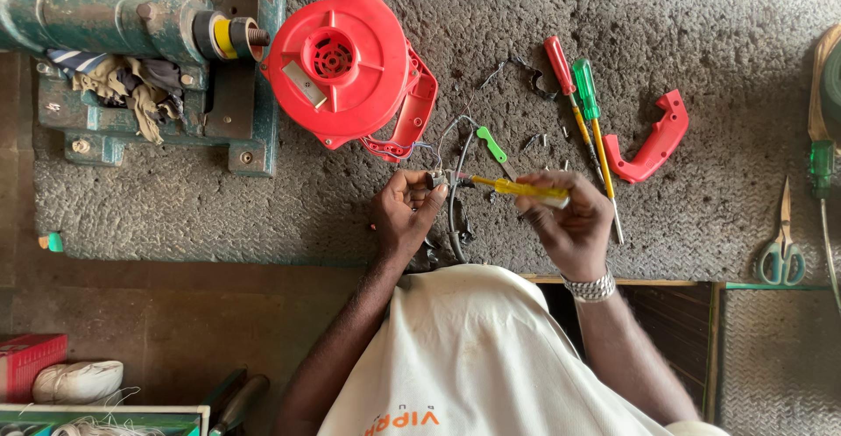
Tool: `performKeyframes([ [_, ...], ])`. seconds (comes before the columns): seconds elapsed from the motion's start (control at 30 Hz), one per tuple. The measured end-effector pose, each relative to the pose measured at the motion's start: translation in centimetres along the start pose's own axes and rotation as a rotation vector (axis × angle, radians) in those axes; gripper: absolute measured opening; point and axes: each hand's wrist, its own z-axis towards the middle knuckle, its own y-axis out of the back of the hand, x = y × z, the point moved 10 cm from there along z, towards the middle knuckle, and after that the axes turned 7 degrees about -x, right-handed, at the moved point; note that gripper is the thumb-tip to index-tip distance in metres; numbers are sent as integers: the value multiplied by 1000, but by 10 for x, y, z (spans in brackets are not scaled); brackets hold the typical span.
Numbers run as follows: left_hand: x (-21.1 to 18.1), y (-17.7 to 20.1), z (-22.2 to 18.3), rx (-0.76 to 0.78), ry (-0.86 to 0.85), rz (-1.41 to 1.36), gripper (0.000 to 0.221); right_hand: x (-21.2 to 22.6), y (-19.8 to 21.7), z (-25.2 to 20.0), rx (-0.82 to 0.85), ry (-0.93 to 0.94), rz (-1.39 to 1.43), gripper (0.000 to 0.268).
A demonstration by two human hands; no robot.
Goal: The person repairs a red leaf blower by hand, using a yellow screwdriver to adjust internal components and wires. They then use a green screwdriver to tighten screws on the red housing and reassemble the device on a workbench.
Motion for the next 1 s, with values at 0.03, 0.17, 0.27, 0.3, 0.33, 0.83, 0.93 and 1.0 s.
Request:
performKeyframes([
  [0.03, 0, 0, 0, -3, 2, 9, 24, -4, 0, 4, -12, -38, 67, 18],
  [0.17, 1, 0, -2, -6, -2, 27, 24, -14, -19, 17, 28, -50, 144, 19],
  [0.27, 0, -1, -1, -9, -10, -28, 23, -28, -29, 26, 36, -126, 106, 22],
  [0.3, 0, 0, -1, -14, -12, -55, 23, -30, -30, 28, 43, -128, 64, 22],
  [0.33, 1, 1, 0, -19, -6, -39, 23, -32, -31, 31, 49, -129, 23, 23],
  [0.83, 2, 1, 1, -31, 2, 3, 24, -63, -22, 36, 13, -197, 83, 20],
  [0.93, 0, 1, 2, -26, -9, 8, 23, -69, -16, 37, -19, -214, 161, 18],
  [1.0, 0, 1, 2, -13, -16, 9, 23, -69, -11, 37, -33, -202, 189, 18],
])
